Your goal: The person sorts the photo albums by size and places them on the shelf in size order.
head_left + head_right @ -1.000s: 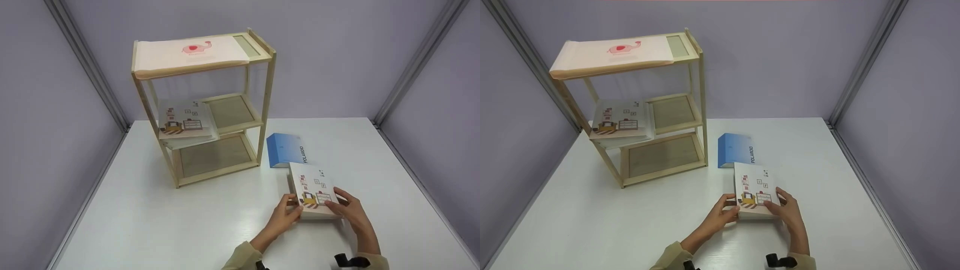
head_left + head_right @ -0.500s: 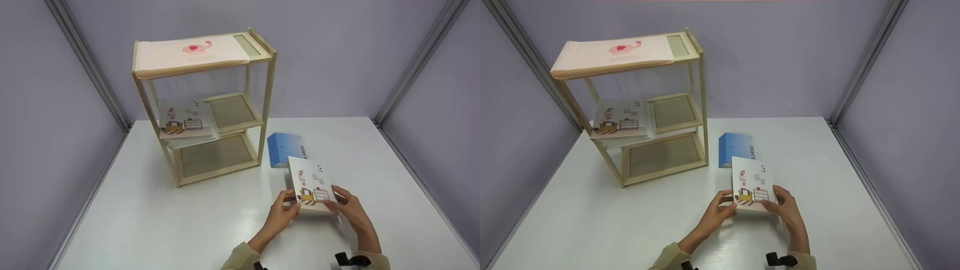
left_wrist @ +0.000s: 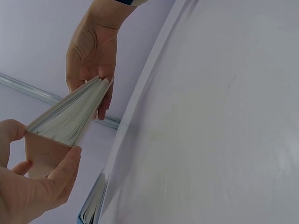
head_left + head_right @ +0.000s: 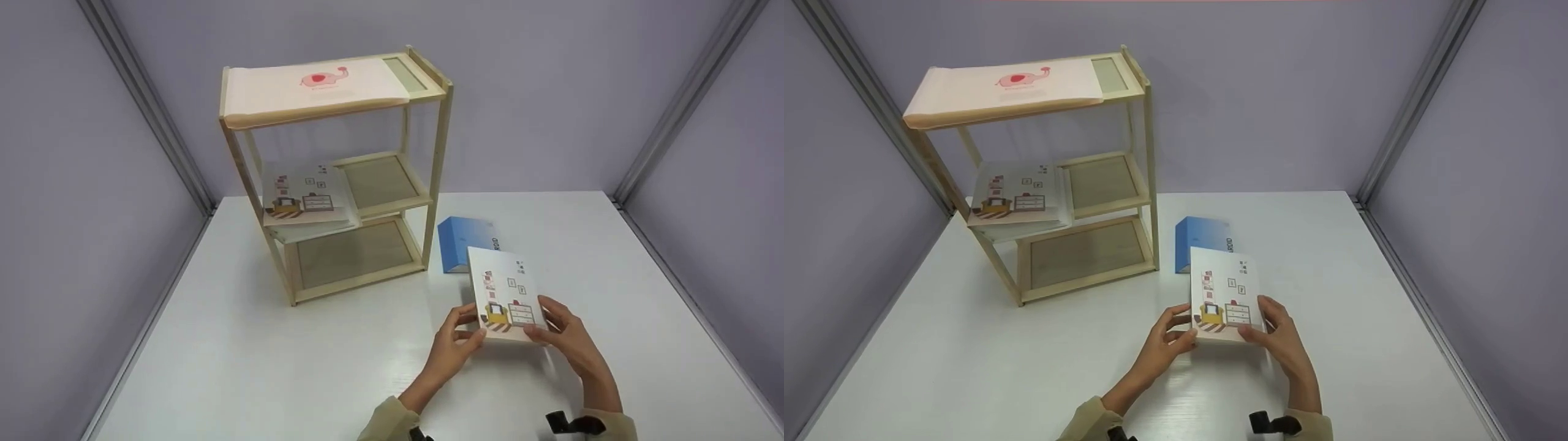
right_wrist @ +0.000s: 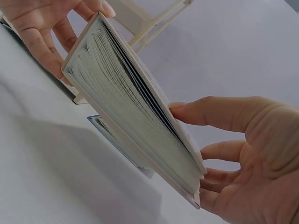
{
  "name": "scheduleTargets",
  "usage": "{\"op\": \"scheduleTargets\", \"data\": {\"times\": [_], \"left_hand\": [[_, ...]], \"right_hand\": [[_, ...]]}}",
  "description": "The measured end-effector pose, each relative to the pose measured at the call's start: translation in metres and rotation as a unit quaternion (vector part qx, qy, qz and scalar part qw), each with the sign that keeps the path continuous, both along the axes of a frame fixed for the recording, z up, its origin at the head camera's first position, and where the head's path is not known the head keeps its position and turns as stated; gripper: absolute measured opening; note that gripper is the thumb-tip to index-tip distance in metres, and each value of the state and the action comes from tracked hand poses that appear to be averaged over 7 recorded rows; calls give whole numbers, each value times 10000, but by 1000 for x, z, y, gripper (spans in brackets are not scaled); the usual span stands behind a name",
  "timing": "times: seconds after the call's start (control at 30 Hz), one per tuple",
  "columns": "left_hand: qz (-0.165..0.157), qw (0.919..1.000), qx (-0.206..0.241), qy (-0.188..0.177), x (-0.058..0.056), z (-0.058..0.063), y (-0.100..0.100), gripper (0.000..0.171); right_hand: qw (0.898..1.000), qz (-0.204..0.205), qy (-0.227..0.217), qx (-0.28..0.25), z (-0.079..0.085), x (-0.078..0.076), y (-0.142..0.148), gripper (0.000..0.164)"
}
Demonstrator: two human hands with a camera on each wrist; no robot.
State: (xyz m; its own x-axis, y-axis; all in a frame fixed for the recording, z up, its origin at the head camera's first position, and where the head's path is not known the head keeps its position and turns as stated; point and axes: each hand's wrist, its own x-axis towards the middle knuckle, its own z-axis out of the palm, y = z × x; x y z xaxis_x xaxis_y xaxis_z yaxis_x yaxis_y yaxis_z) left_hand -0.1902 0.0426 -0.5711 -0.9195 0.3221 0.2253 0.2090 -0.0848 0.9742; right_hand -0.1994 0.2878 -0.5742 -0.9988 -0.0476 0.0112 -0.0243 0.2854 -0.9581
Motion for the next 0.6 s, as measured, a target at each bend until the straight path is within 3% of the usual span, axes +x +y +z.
{"op": "scheduleTargets", "data": {"times": [0.07, 0.6], "left_hand": [[-12, 10000, -19, 43, 5, 9, -4, 45], [-74, 9998, -23, 170, 7, 17, -15, 51]], "right_hand": [[10000, 37, 19, 47, 0, -1, -1, 80], [9981, 344, 424, 281, 4, -1, -6, 88]]}}
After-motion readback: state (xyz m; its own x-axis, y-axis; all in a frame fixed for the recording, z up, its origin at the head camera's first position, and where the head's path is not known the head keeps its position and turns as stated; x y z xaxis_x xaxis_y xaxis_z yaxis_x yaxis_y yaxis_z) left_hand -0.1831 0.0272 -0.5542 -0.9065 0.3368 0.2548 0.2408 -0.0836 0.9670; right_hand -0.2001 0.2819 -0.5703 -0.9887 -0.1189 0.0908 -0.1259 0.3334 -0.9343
